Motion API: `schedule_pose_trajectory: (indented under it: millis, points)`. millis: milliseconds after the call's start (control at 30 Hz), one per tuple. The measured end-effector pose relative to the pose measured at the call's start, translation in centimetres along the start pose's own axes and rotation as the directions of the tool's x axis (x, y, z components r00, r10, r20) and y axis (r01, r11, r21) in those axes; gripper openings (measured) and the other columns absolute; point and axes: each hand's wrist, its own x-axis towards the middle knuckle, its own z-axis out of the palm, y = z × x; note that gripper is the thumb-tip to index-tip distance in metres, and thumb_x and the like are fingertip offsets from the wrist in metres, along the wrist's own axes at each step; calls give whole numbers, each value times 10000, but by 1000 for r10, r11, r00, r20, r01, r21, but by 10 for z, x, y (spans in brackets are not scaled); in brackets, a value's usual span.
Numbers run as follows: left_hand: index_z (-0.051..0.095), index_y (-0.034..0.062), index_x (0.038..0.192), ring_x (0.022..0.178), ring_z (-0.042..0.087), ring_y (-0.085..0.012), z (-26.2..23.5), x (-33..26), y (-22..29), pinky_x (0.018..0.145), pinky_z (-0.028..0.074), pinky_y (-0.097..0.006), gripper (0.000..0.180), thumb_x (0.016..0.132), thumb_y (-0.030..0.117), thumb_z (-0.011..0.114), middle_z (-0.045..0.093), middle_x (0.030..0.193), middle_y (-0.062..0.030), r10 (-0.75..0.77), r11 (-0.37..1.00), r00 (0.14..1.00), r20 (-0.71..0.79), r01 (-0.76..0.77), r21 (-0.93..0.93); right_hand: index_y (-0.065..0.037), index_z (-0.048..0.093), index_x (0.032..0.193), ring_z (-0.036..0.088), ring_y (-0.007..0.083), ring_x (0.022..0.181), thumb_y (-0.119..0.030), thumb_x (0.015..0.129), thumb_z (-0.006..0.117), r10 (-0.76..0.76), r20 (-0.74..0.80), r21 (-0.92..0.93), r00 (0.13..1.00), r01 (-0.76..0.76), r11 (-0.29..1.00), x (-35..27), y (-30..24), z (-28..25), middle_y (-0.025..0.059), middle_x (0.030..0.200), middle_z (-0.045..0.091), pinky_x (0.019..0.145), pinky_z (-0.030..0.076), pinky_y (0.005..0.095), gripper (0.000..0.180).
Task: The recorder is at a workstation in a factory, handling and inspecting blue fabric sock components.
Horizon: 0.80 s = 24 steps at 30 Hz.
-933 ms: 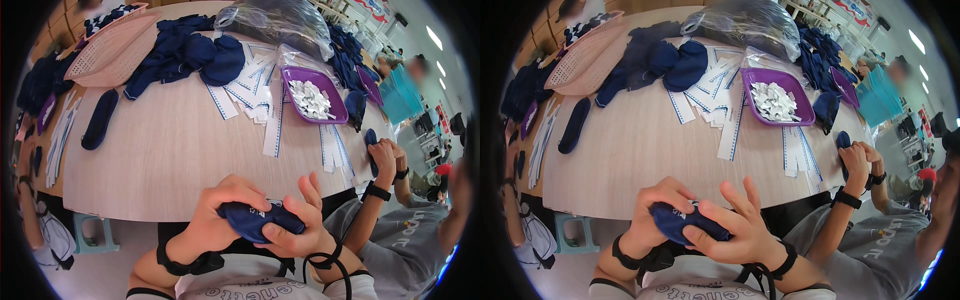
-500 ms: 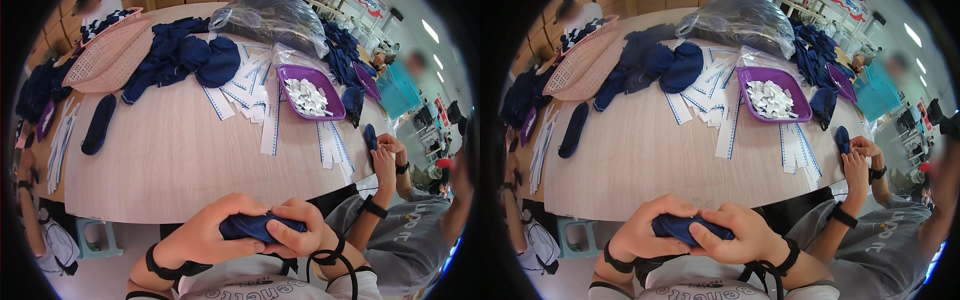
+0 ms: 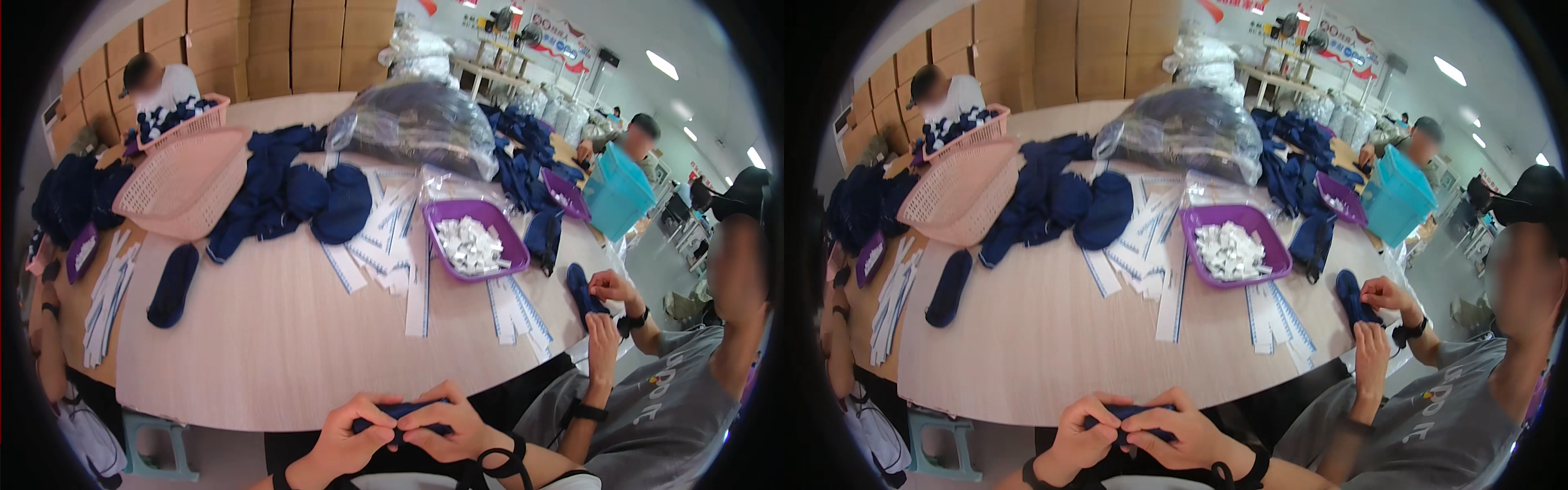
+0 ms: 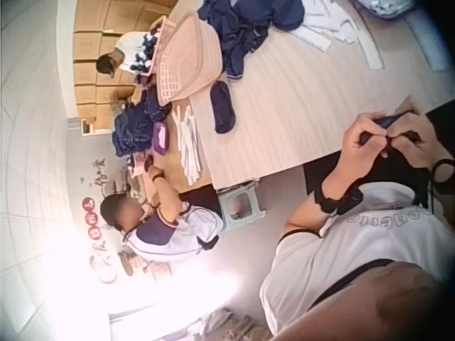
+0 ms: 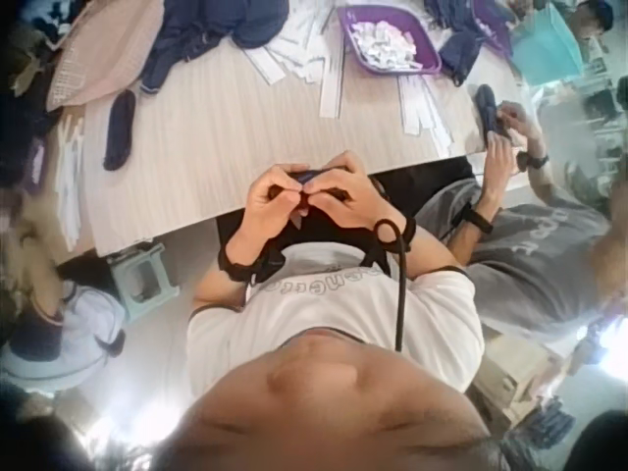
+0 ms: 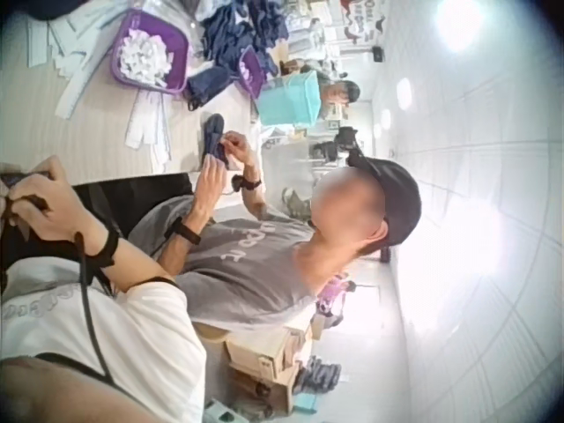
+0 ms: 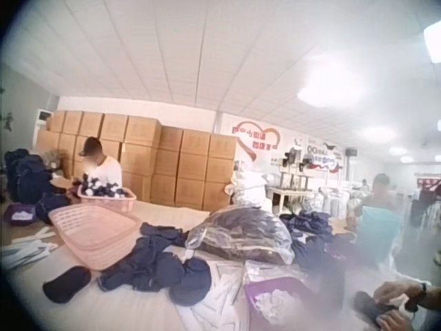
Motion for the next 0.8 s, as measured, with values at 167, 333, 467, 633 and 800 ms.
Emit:
schedule_pose_trajectory:
  millis: [167,333,467,633,800]
  points:
    - [477,15,980,764,589,-218,1,4,7,605,522,-294,345,758,212,652,524,1014,-156,-174,972,985,-3,171,-159,-155,626,939,505,207,845,-167,757,652,74,38,-7,996,-74,997,-4,-4,0,69,858,527,710,447,279,185]
    - [363,30,1219,747,603,-172,16,13,22,596,537,-238,759,694,504,638,550,1028,-127,-310,921,945,103,325,-213,-124,620,936,533,267,825,-105,732,645,-99,103,-160,990,114,981,0,-4,-4,116,900,560,707,441,312,207]
    - [462,33,1114,584,561,-107,12,6,16,474,479,-182,634,690,456,671,583,884,-77,-326,932,943,61,332,-148,-66,564,799,549,290,576,-23,745,568,-318,114,-77,941,327,942,22,-35,-9,116,702,576,528,444,322,69]
    - [555,47,958,476,466,-77,27,-18,26,399,373,-183,482,666,394,718,543,705,-18,-348,935,935,-68,341,-99,-75,552,743,559,290,583,-10,732,559,-360,158,-91,919,377,922,13,-58,0,105,660,568,508,438,328,66]
    - [535,17,975,585,530,-137,40,-30,26,491,436,-228,399,682,203,732,557,790,-59,-269,960,958,-101,258,-110,-87,571,771,549,342,748,-21,722,586,-345,257,-31,903,364,931,8,-82,-14,162,851,558,625,440,379,84]
